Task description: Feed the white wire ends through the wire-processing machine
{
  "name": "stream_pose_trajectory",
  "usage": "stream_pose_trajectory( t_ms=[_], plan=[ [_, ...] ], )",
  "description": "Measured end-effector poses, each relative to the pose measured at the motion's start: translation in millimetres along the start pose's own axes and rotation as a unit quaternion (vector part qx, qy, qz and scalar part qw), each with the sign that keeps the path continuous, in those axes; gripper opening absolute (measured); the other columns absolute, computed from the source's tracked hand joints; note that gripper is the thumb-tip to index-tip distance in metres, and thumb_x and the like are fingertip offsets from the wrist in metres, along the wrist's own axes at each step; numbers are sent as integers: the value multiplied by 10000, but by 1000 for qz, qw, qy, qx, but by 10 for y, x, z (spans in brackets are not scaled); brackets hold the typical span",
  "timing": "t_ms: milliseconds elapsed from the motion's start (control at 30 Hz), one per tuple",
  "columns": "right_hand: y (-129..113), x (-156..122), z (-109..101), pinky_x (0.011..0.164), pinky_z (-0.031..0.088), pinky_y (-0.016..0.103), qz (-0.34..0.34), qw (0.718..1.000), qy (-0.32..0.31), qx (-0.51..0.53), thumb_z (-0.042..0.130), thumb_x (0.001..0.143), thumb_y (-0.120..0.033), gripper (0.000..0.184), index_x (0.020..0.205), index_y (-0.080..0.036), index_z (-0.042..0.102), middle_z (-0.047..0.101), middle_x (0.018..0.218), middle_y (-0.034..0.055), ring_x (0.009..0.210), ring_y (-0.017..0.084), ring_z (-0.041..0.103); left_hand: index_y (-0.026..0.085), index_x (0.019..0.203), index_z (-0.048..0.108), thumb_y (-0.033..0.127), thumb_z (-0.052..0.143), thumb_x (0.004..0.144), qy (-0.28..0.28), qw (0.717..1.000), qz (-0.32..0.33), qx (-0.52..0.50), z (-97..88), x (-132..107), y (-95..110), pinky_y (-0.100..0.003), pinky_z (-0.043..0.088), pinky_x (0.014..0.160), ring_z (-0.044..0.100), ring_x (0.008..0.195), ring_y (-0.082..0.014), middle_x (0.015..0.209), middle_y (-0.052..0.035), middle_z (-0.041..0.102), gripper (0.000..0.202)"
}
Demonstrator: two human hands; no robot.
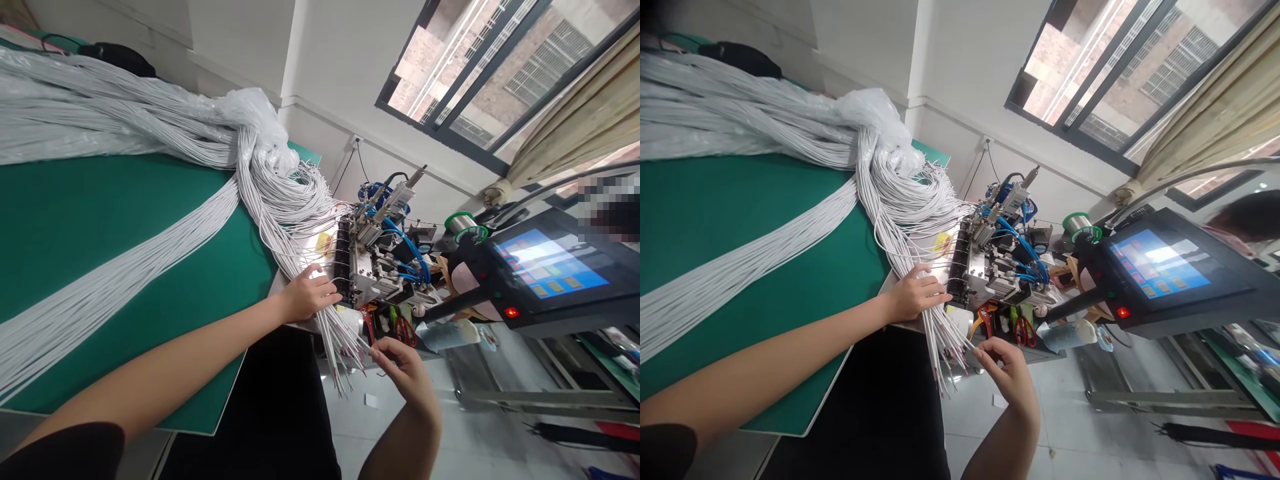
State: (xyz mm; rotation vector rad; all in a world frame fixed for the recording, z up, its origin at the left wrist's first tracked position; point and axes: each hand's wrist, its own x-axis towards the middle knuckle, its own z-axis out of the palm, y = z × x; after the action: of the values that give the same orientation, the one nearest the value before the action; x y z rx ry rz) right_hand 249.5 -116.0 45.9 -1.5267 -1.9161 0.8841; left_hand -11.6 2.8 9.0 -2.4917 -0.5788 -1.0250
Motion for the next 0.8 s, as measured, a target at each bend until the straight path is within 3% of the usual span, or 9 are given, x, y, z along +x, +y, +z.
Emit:
stream_pose_trajectory(
  t_ms=[167, 300, 500, 633, 800],
  plan=[
    [141, 152, 17, 559, 386, 248, 38, 990, 131, 42, 609, 838, -434, 270, 806, -168, 646, 583, 686, 30, 618, 155, 499, 217, 982, 631, 142, 456, 934, 0, 997, 76, -24, -14, 26, 0, -326, 372, 882, 565, 709, -102, 807, 11, 661, 196],
    [251, 374, 108, 516, 343, 237, 27, 970, 201, 135, 658, 798, -430, 264, 802, -167, 647, 543, 634, 3, 568, 129, 445, 216, 1073, 609, 145, 435, 941, 6, 995, 102, -24, -15, 23, 0, -273, 413, 753, 551, 645, -90, 749, 12, 638, 230],
    [363, 705, 319, 459, 227, 220, -27, 912, 197, 359, 694, 771, -418, 304, 643, -179, 557, 364, 519, -63, 469, 77, 297, 248, 1285, 487, 144, 423, 918, -23, 994, 101, -27, -26, 5, 1, -253, 385, 556, 511, 545, -89, 670, 30, 583, 386],
    [353, 803, 384, 444, 204, 214, -43, 891, 197, 406, 713, 748, -430, 296, 661, -187, 570, 355, 476, -76, 432, 68, 270, 197, 1205, 548, 120, 423, 901, -14, 994, 102, -31, -1, 1, 6, -264, 387, 555, 512, 529, -96, 620, 25, 566, 337],
    [348, 814, 376, 435, 207, 207, -27, 891, 204, 405, 751, 707, -403, 270, 651, -174, 619, 441, 478, -56, 419, 55, 292, 177, 1067, 605, 132, 442, 912, 13, 994, 100, -36, 63, -4, 14, -276, 395, 591, 509, 525, -98, 594, 30, 560, 229]
  ],
)
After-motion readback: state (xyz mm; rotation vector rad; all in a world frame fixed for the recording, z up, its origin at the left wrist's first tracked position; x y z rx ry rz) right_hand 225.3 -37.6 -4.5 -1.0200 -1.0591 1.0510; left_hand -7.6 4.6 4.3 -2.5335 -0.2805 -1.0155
